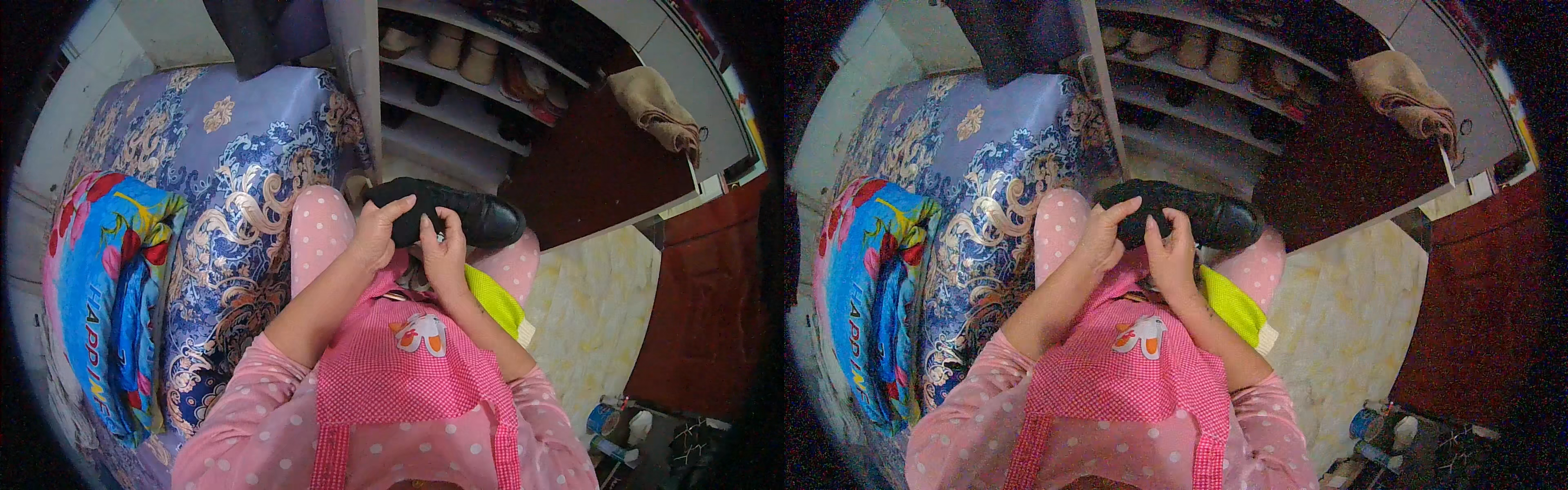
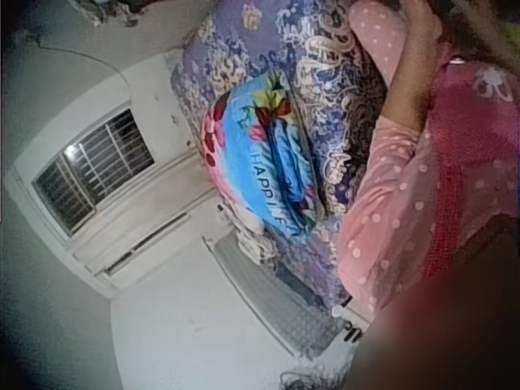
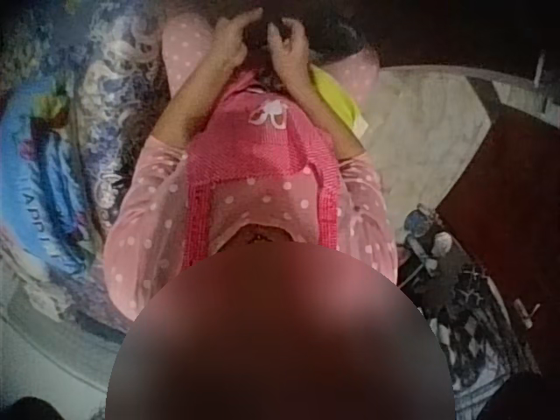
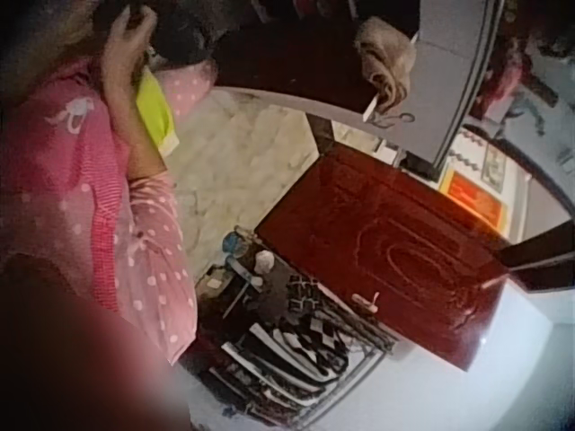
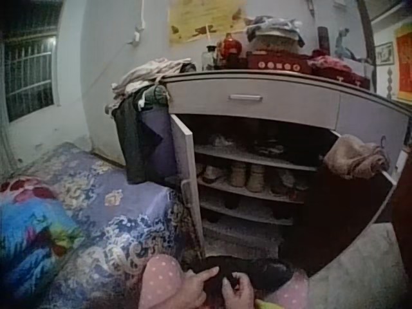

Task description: The person sits on the floor in front of an open shoe cabinet and wipes several pairs of shoes with a yellow cloth. They handle a beige flat, a black boot, and a white flat with a panda design, wiping each one and returning them to the cabinet.

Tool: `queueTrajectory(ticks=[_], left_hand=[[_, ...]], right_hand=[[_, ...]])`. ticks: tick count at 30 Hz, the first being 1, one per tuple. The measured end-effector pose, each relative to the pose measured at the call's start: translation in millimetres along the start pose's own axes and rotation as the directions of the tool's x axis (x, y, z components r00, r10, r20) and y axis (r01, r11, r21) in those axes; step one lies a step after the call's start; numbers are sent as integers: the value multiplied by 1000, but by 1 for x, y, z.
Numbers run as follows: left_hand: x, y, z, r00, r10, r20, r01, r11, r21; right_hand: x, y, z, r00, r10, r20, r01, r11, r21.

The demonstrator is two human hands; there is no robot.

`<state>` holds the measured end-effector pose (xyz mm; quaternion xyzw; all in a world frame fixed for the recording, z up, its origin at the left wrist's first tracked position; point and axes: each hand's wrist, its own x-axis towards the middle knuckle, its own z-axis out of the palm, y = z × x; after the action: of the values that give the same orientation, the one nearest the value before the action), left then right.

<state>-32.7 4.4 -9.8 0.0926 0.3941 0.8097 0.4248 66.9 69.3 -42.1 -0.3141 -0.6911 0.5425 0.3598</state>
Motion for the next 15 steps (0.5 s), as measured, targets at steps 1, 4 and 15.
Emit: queueTrajectory(ticks=[1,4,15], left_hand=[[-1,-1,0,1000,11,13,-11,1000,-17],[-1,0,3,995,-70,76,68,997,34],[10,-22,17,950,-139,-280,108,987,-123]], right_hand=[[-1,4,3,997,-61,-40,61,998,9],[16,10,-2,987,-151,-63,138,974,-178],[41,13,4,1000,-9,-30,8,1000,-18]])
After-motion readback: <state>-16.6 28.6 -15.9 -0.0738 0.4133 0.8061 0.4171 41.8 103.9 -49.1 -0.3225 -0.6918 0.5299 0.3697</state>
